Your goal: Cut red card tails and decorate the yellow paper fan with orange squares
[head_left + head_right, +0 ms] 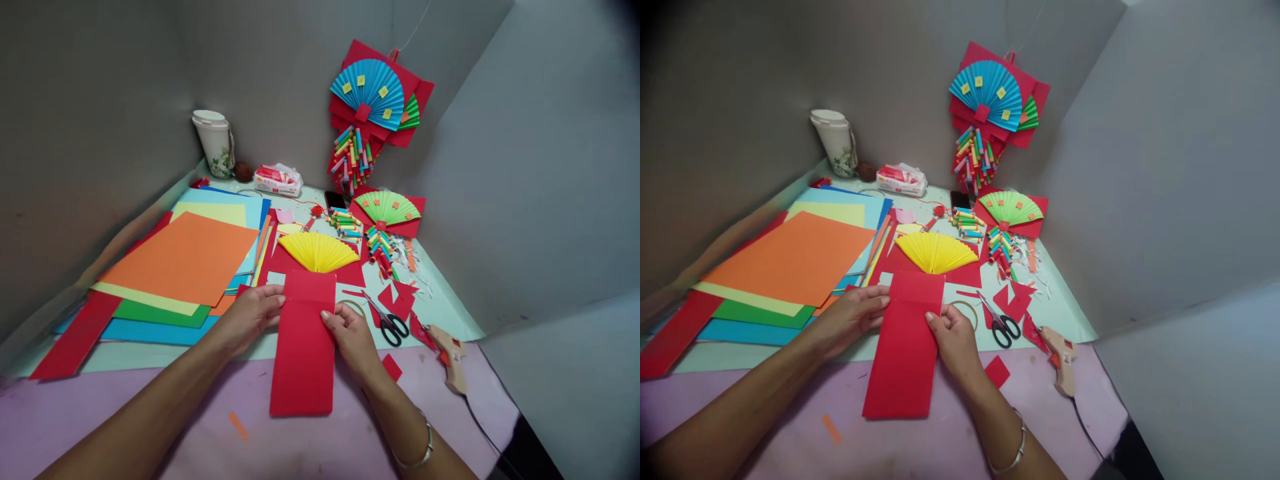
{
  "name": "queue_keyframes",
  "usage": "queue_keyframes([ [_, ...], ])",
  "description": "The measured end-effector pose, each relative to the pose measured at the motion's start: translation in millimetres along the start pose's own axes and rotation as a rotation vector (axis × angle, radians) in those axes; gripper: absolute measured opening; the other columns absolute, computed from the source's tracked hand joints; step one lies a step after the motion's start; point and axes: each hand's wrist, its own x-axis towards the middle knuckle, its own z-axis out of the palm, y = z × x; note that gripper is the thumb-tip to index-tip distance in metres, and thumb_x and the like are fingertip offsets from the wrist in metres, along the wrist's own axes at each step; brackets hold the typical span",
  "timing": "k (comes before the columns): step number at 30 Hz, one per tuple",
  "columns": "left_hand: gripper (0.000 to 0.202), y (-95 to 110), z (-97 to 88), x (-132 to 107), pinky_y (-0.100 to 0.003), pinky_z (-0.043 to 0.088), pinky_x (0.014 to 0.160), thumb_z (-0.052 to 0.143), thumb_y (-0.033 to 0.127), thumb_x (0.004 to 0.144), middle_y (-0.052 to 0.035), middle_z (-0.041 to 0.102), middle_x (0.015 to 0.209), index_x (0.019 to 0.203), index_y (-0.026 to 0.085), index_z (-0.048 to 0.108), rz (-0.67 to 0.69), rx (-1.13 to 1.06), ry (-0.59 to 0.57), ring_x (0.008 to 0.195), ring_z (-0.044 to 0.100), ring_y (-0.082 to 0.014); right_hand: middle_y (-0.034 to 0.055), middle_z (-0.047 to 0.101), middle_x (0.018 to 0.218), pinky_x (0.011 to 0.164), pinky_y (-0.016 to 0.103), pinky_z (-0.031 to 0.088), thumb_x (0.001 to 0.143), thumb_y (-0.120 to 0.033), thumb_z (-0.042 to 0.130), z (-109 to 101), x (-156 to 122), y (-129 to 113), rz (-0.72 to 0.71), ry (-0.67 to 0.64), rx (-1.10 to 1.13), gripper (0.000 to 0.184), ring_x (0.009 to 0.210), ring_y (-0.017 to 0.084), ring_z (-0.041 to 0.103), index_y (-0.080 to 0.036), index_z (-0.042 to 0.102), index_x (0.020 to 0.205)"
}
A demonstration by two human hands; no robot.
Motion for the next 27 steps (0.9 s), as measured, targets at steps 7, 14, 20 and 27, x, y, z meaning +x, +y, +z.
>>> queue_keyframes([
  [7, 0.019, -2.3, 0.1, 0.3, -0.028, 0.057, 0.073, 0.071, 0.019, 0.08, -0.0077, 0.078, 0.088, 0.098, 0.015, 0.064, 0.018, 0.07, 0.006, 0.078, 0.075, -0.0191, -0.0061, 0.058, 0.056, 0.055, 0.024, 0.045, 0.081, -0.049, 0.072, -0.4, -1.1, -2.6, -0.021, -0.011, -0.032, 0.029, 0.05, 0.012, 0.051, -0.021, 0.064, 0.085],
  [14, 0.026, -2.1, -0.3, 1.9, -0.031, 0.057, 0.075, 0.079, 0.03, 0.075, -0.0068, 0.076, 0.087, 0.091, 0.015, 0.064, 0.0, 0.107, 0.026, 0.077, 0.073, -0.0195, -0.005, 0.061, 0.058, 0.054, 0.023, 0.044, 0.08, -0.048, 0.073, -0.8, -0.6, -2.1, -0.05, 0.021, -0.024, 0.03, 0.054, 0.012, 0.054, -0.021, 0.062, 0.079],
  [20, 0.025, -4.0, -1.5, 3.0, -0.03, 0.054, 0.067, 0.082, 0.032, 0.07, -0.0045, 0.073, 0.073, 0.076, 0.016, 0.063, 0.016, 0.196, 0.064, 0.066, 0.07, -0.0182, -0.0046, 0.063, 0.058, 0.046, 0.022, 0.041, 0.08, -0.05, 0.073, -0.3, -1.8, -3.1, -0.033, -0.009, -0.023, 0.031, 0.047, 0.011, 0.051, -0.02, 0.063, 0.083],
  [27, 0.027, -5.8, -1.7, 1.4, -0.03, 0.052, 0.065, 0.083, 0.035, 0.068, -0.0058, 0.074, 0.072, 0.074, 0.016, 0.065, 0.0, 0.24, 0.014, 0.066, 0.07, -0.0191, 0.0019, 0.074, 0.074, 0.059, 0.029, 0.052, 0.078, -0.051, 0.075, 0.4, -2.6, -6.8, -0.039, -0.025, -0.003, 0.036, 0.061, 0.017, 0.065, -0.019, 0.069, 0.093],
])
